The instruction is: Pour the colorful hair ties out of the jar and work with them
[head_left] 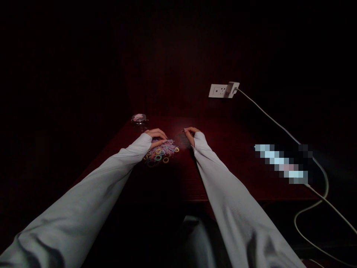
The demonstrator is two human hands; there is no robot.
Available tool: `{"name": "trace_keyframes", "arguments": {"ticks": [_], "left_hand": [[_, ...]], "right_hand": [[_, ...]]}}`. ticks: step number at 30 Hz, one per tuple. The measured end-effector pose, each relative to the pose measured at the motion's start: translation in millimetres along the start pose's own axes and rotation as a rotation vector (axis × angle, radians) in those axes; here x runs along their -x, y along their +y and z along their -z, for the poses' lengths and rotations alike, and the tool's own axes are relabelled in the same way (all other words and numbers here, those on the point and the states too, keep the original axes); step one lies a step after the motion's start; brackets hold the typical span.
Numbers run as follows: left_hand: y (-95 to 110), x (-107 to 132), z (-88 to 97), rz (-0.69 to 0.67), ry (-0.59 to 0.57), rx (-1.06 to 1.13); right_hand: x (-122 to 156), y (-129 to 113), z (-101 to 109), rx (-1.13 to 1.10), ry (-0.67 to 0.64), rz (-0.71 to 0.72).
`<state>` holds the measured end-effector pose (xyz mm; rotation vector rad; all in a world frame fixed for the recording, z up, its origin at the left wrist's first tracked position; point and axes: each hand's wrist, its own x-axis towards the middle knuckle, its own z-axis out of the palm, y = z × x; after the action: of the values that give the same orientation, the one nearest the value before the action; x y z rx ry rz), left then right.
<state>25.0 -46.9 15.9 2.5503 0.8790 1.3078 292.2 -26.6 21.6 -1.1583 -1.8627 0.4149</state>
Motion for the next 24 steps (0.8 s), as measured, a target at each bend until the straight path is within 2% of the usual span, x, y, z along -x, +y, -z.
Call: {"name": "trace_keyframes", "arguments": {"ticks": [5,11,19,24], "left_hand": [[13.6,-0.4,5.0,0.017,-0.007,0.000],[27.9,0.8,10.4,0.070,-0.019,-0.008],[22.4,1.0,11.9,0.103,-0.037,0.029],[30.4,-1.2,11.3,0.064,-0.026,0.050]], "right_hand": [[3.0,-9.0,-27.7,-0.180,-0.166,0.084],[3.4,-8.0,-47.8,-0.231,-0.338,0.065],[5.7,-11.8,-46.4,-0.313,-0.373,0.046],[8.0,-18.4,-48.1,-0.333,-0.357,0.011]]}}
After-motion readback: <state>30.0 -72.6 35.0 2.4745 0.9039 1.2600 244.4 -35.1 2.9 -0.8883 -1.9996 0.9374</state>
